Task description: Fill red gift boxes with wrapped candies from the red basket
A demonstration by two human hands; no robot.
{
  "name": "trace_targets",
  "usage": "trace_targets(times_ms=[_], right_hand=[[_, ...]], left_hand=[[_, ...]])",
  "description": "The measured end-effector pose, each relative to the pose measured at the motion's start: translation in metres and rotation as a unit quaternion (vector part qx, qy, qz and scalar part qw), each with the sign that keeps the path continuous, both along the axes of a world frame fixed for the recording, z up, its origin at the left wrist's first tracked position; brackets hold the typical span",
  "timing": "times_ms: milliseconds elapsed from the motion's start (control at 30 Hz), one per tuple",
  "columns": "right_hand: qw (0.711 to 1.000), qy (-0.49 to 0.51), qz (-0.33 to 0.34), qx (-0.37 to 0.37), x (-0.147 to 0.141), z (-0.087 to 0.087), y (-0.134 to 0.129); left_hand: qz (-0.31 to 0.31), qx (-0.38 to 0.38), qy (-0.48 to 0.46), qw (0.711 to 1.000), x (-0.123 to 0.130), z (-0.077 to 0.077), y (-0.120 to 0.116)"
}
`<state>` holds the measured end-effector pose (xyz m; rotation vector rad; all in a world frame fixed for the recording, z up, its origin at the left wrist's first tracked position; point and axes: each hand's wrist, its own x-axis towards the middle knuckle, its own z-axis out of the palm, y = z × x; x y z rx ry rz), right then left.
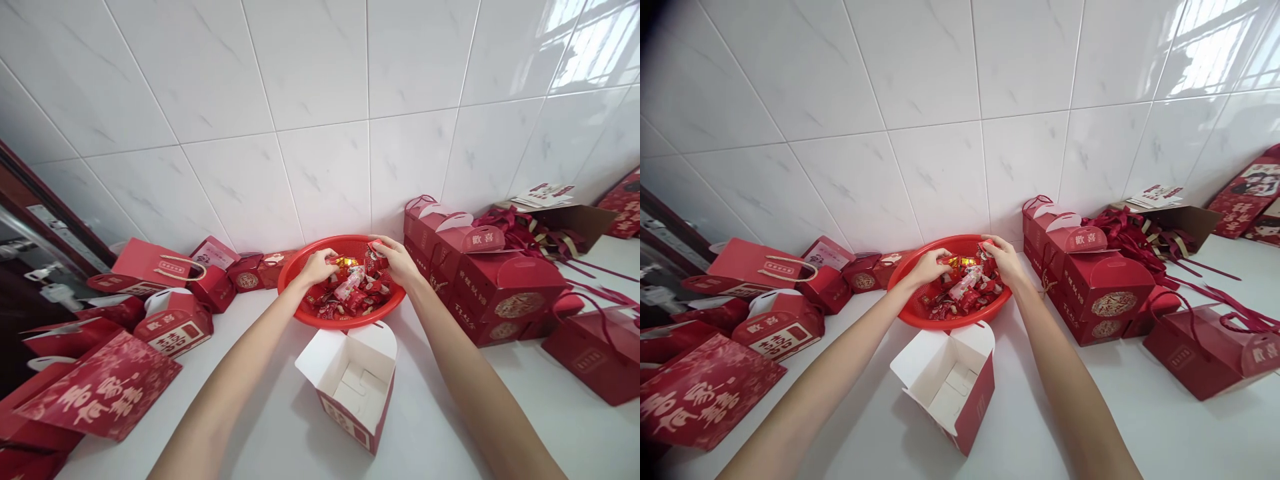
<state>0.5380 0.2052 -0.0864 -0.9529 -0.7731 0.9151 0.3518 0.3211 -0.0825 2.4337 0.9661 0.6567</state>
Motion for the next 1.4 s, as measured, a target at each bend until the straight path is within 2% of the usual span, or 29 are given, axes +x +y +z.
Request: trace_targets(times_ms=[100,167,200,267,333,367,467,600,800,1000,1067,1133,1233,1400], right_hand=[[1.000,0.007,-0.006,-0.012,0.001,-0.001,0.002],[1.000,0.009,-0.007,-0.015,0.001,-0.001,0.003],[1.000,0.010,-0.009,-0.015,0.001,-0.001,0.003],[1.000,0.010,-0.015,-0.012,0.001,-0.001,0.003],[1.000,0.008,-0.021,-0.010,0.001,-0.001,0.003],[1.000,0.008,-0.023,-0.010,0.001,-0.002,0.003],[1.000,0.005,-0.022,-0.013,0.001,-0.003,0.003],[1.000,0.007,-0.014,-0.017,0.002,-0.003,0.004],[1.000,0.004,0.000,-0.011,0.003,-0.003,0.005],[1.000,-0.004,0.004,-0.007,0.002,-0.002,0.004],[1.000,-0.008,0.002,-0.004,0.001,-0.001,0.003],[1.000,-0.013,0.001,0.002,-0.002,0.001,0.001],[0.999,-0.033,0.021,0.009,-0.010,0.011,-0.007],[0.980,-0.175,0.087,0.037,-0.031,0.045,-0.037]], left_hand=[[0.062,0.051,-0.027,0.996,-0.001,0.003,-0.001],[0.038,0.081,-0.029,0.996,0.001,0.006,-0.009],[-0.008,0.091,-0.015,0.996,0.004,0.007,-0.015],[-0.146,0.091,0.055,0.983,0.009,0.008,-0.029],[-0.262,0.071,0.159,0.949,0.015,0.007,-0.042],[-0.287,0.061,0.207,0.933,0.017,0.005,-0.047],[-0.280,0.060,0.293,0.912,0.019,-0.001,-0.053],[-0.233,0.056,0.293,0.925,0.019,-0.002,-0.045],[-0.167,-0.009,0.179,0.970,0.011,0.001,-0.027],[-0.139,-0.047,0.106,0.983,0.003,0.001,-0.012],[-0.130,-0.070,0.034,0.988,0.002,0.004,-0.009],[-0.120,-0.112,-0.069,0.984,-0.001,0.009,-0.009],[-0.109,-0.172,-0.187,0.961,-0.008,0.018,-0.018],[-0.113,-0.180,-0.301,0.930,-0.030,0.030,-0.062]])
